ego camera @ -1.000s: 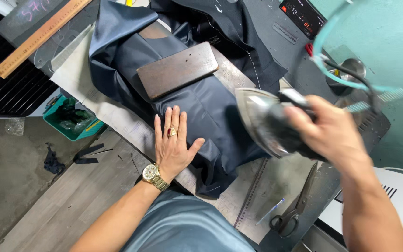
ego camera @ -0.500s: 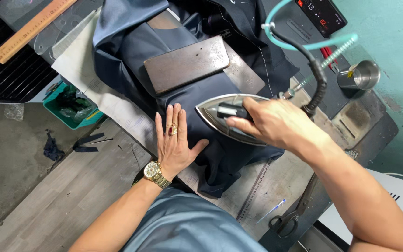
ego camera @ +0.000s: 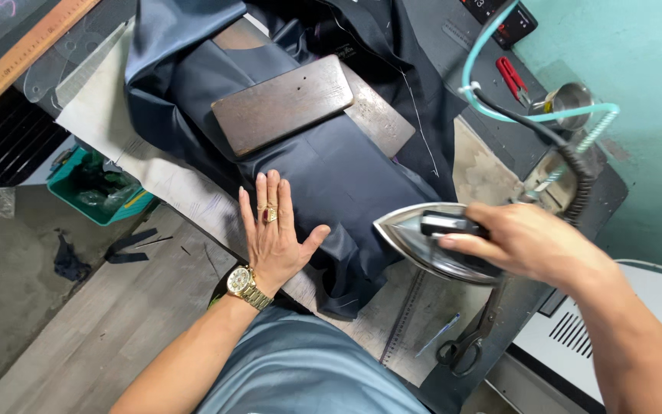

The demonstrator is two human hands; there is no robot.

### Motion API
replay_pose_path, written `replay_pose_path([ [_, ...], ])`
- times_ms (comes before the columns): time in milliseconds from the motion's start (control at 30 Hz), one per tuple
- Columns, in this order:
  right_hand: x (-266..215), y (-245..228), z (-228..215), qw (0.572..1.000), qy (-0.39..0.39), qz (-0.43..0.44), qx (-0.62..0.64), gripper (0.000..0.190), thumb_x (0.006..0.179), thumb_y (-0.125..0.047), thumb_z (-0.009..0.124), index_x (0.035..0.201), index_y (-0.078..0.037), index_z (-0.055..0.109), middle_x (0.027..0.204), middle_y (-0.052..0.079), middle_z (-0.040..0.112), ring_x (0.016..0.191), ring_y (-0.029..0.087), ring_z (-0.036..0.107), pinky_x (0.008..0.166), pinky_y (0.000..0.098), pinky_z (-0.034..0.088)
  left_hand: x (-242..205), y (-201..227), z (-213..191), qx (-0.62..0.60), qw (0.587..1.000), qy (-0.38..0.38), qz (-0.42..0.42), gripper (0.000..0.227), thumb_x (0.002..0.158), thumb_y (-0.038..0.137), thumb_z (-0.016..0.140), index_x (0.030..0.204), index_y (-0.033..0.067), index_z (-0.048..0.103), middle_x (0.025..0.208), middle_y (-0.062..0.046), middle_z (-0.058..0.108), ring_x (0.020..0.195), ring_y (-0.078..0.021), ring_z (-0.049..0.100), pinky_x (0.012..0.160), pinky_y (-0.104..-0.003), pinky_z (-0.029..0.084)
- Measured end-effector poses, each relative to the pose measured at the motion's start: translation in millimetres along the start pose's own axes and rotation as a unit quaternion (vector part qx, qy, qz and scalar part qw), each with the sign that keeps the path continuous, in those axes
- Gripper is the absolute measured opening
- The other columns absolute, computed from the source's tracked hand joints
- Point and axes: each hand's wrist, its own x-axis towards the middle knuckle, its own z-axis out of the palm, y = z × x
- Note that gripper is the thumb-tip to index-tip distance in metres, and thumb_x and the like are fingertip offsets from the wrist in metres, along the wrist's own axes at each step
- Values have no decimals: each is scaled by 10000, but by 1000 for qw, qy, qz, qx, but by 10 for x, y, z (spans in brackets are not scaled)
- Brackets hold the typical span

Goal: The person irons a piece of dark fabric, uses wooden blocks to flatten the seams, and cuts the fabric with shears.

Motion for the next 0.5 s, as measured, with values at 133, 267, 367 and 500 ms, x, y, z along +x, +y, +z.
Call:
replay_pose_path([
  [133,-73,83,-138,996,23,81,-29,455,903,-635,593,886,-181,577,655,85,698,623,254,690,643,377,500,-63,1,-14,27,997,-57,-32,947,1023,680,489,1567,-61,264,1647,-255,281,1557,-419,258,1271,-675,200],
  [267,198,-160,-245,995,102,0,-11,482,953,-595,586,835,-136,499,620,115,619,572,321,604,615,432,441,-68,-7,0,15,999,-41,-28,968,1026,676,523,1584,-50,209,1658,-248,261,1563,-422,261,1282,-670,214],
  [367,600,-497,-320,986,129,-76,-67,552,972,-661,561,863,-128,473,605,128,588,560,354,595,560,472,458,-75,-21,-9,-3,998,-41,-42,1011,995,651,621,1575,-58,192,1632,-314,277,1553,-464,261,1276,-679,185],
  [500,909,-841,-394,977,139,-144,-71,528,967,-674,565,942,-146,587,734,176,685,742,419,722,696,514,572,-90,-70,48,-19,999,7,-32,1085,877,621,708,1531,-138,293,1578,-367,337,1471,-523,331,1182,-727,184],
])
